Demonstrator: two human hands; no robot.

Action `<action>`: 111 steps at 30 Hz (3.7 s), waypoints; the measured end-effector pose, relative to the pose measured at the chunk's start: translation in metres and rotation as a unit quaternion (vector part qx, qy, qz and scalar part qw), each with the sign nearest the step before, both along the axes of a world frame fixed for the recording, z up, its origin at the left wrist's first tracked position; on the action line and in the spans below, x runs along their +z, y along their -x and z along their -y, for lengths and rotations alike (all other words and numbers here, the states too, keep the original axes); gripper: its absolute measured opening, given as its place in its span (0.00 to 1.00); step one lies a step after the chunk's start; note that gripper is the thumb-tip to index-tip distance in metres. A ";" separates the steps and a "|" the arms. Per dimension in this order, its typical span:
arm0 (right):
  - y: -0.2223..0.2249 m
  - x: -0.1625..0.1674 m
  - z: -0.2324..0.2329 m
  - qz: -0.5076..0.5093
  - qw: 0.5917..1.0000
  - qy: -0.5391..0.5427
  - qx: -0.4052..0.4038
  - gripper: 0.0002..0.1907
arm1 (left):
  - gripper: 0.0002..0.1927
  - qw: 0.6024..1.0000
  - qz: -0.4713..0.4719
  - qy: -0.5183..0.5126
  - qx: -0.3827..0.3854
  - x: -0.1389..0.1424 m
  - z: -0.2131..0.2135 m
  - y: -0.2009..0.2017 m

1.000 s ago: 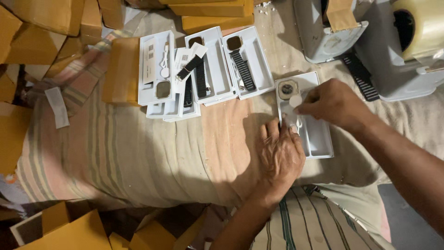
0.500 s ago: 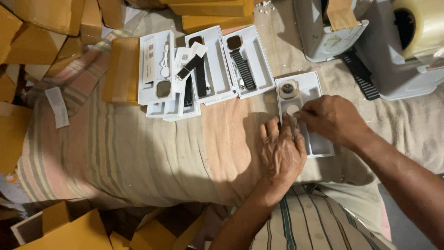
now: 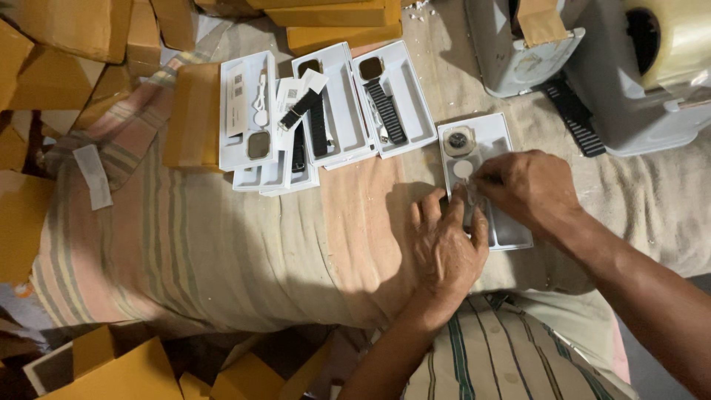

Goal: The person places a smartwatch, charging cable, and watch band into a white packaging tray. They then close the tray with a black box lid and apply clear packing tape to seal the box. Finally, they pick up a brown shipping box and open its flaps.

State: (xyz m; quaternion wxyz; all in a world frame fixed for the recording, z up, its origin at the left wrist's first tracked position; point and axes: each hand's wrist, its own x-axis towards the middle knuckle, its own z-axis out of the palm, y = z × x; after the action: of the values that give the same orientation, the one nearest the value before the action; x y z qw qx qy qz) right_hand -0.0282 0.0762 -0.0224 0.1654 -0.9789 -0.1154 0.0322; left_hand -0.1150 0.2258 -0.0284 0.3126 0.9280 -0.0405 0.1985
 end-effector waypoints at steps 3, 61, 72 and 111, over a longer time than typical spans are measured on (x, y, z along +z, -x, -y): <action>-0.004 0.000 0.001 -0.003 1.000 -0.012 0.024 0.12 | 0.23 1.000 -0.010 -0.008 -0.008 -0.001 -0.001 0.000; -0.017 0.008 0.027 0.108 0.980 -0.154 0.071 0.16 | 0.48 0.994 -0.082 -0.069 0.011 -0.001 0.039 -0.044; 0.003 0.000 0.001 0.211 0.970 -0.112 -0.044 0.21 | 0.55 0.987 -0.127 -0.072 -0.062 0.002 0.022 -0.045; 0.079 -0.003 -0.024 0.129 0.991 0.016 0.024 0.55 | 0.49 0.980 -0.024 -0.138 -0.139 -0.018 -0.020 -0.026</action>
State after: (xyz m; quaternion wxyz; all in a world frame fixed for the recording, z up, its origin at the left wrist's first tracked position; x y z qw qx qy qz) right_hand -0.1076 0.1006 -0.0250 0.1323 -0.9744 -0.1585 -0.0884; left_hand -0.0890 0.2453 -0.0461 0.2068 0.9520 -0.1890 0.1231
